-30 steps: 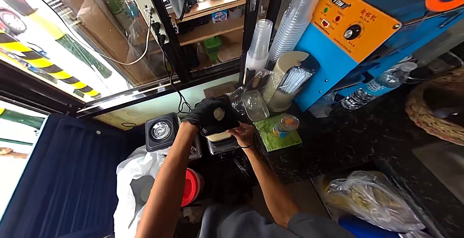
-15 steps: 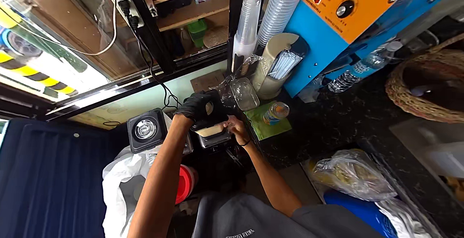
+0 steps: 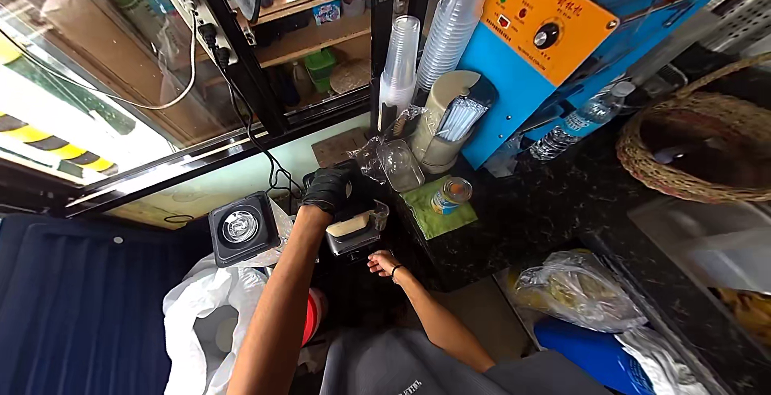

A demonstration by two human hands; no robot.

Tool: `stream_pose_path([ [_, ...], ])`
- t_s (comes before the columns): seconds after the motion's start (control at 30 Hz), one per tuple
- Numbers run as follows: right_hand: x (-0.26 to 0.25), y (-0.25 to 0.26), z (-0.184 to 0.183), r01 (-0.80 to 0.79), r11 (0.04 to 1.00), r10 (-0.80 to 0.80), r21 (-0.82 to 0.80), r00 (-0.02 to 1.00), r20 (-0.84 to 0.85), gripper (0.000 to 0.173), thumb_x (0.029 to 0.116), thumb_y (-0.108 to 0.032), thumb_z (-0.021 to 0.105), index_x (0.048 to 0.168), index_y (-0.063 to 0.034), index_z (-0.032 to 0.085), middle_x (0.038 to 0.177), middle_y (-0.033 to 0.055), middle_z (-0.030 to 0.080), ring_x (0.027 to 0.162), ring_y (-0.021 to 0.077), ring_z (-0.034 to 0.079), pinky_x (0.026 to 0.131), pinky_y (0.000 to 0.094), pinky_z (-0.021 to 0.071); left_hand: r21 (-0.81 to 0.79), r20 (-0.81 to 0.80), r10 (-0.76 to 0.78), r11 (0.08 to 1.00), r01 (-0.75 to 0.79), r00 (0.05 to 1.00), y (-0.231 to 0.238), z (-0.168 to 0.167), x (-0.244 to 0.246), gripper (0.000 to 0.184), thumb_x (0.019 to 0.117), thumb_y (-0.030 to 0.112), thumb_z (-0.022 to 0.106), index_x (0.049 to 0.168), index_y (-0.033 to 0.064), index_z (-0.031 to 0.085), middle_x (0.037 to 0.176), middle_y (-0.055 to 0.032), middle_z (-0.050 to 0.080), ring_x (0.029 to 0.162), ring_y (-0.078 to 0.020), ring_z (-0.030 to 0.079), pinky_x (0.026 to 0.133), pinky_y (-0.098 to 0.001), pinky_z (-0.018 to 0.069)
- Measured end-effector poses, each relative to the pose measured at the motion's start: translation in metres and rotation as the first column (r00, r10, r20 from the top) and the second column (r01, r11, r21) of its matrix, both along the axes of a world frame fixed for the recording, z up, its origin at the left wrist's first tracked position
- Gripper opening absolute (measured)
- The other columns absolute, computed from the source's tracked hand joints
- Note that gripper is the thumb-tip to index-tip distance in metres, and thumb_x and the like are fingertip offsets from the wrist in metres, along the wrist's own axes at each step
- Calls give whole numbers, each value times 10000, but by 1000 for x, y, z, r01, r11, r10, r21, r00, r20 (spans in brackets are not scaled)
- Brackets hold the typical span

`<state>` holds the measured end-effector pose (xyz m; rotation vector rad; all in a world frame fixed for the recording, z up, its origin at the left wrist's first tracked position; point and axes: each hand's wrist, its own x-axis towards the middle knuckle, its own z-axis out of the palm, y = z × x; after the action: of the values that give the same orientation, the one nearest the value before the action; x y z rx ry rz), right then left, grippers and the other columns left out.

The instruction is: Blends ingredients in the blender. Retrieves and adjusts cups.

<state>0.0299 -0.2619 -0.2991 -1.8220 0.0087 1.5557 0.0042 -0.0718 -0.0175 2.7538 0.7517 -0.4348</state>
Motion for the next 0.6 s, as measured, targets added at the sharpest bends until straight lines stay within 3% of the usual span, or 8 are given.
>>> stream_pose_path([
  [0.07, 6, -17, -8, -47, 995, 50, -89, 998, 31, 369, 1075, -245, 463, 1383, -58, 542, 1243, 126, 673, 1068, 247, 647, 881, 457, 507, -18, 78, -51, 998, 53, 996, 10, -11, -6, 613, 738, 262, 868, 1308, 209, 650, 1308, -147, 645, 1200, -384, 603, 940, -613, 490],
  [0.17, 13, -49, -9, -23, 998, 26, -51, 997, 66, 354, 1100, -255, 452, 1367, -54, 567, 1199, 146, 671, 1009, 251, 655, 853, 443, 525, -123, 368, -43, 988, 95, 929, 19, -23, -30, 783, 691, 296, 910, 1401, 201, 594, 1318, -200, 600, 1202, -401, 581, 956, -619, 493],
  [0.2, 13, -60, -7, -25, 999, 27, -33, 997, 70, 345, 1106, -247, 439, 1362, -57, 571, 1194, 148, 668, 994, 247, 653, 843, 435, 527, -115, 439, -32, 989, 91, 898, 18, -26, -39, 762, 703, 331, 901, 1398, 228, 603, 1344, -178, 600, 1226, -383, 575, 981, -612, 489],
  [0.27, 8, -87, -4, -55, 998, 57, -35, 996, 71, 333, 1103, -215, 428, 1358, -62, 577, 1199, 146, 669, 990, 242, 654, 843, 430, 527, -78, 424, -17, 995, 55, 906, 13, -39, -53, 607, 787, 400, 840, 1348, 268, 650, 1389, -141, 602, 1286, -366, 554, 1025, -601, 473],
  [0.43, 4, -117, 30, -122, 992, 112, 32, 970, 213, 305, 1084, -190, 497, 1312, -10, 591, 1166, 177, 669, 956, 249, 668, 825, 424, 548, -70, 409, -34, 995, 69, 912, 9, -34, -61, 432, 854, 340, 785, 1265, 230, 709, 1363, -104, 640, 1282, -324, 581, 1051, -568, 468],
  [0.5, 20, -110, 72, -175, 979, 108, 104, 881, 461, 351, 1019, -226, 620, 1245, 41, 601, 1113, 209, 668, 953, 276, 675, 853, 446, 569, -101, 516, -36, 990, 103, 856, 14, -18, -67, 376, 877, 245, 763, 1242, 161, 720, 1376, -123, 628, 1300, -329, 563, 1073, -557, 454],
  [0.53, 33, -104, 102, -170, 977, 57, 130, 794, 605, 400, 968, -256, 687, 1188, 69, 607, 1055, 227, 660, 932, 301, 668, 855, 474, 571, -117, 568, -26, 987, 112, 822, 16, -9, -71, 345, 898, 184, 732, 1238, 130, 716, 1377, -136, 622, 1298, -331, 562, 1078, -549, 453],
  [0.6, 64, -89, 163, -106, 969, -133, 225, 544, 829, 356, 929, -248, 717, 1012, 86, 630, 867, 190, 630, 771, 268, 632, 737, 455, 557, -115, 636, -18, 986, 118, 772, 22, 5, -78, 308, 931, 150, 692, 1234, 99, 711, 1317, -151, 643, 1241, -331, 597, 1044, -545, 480],
])
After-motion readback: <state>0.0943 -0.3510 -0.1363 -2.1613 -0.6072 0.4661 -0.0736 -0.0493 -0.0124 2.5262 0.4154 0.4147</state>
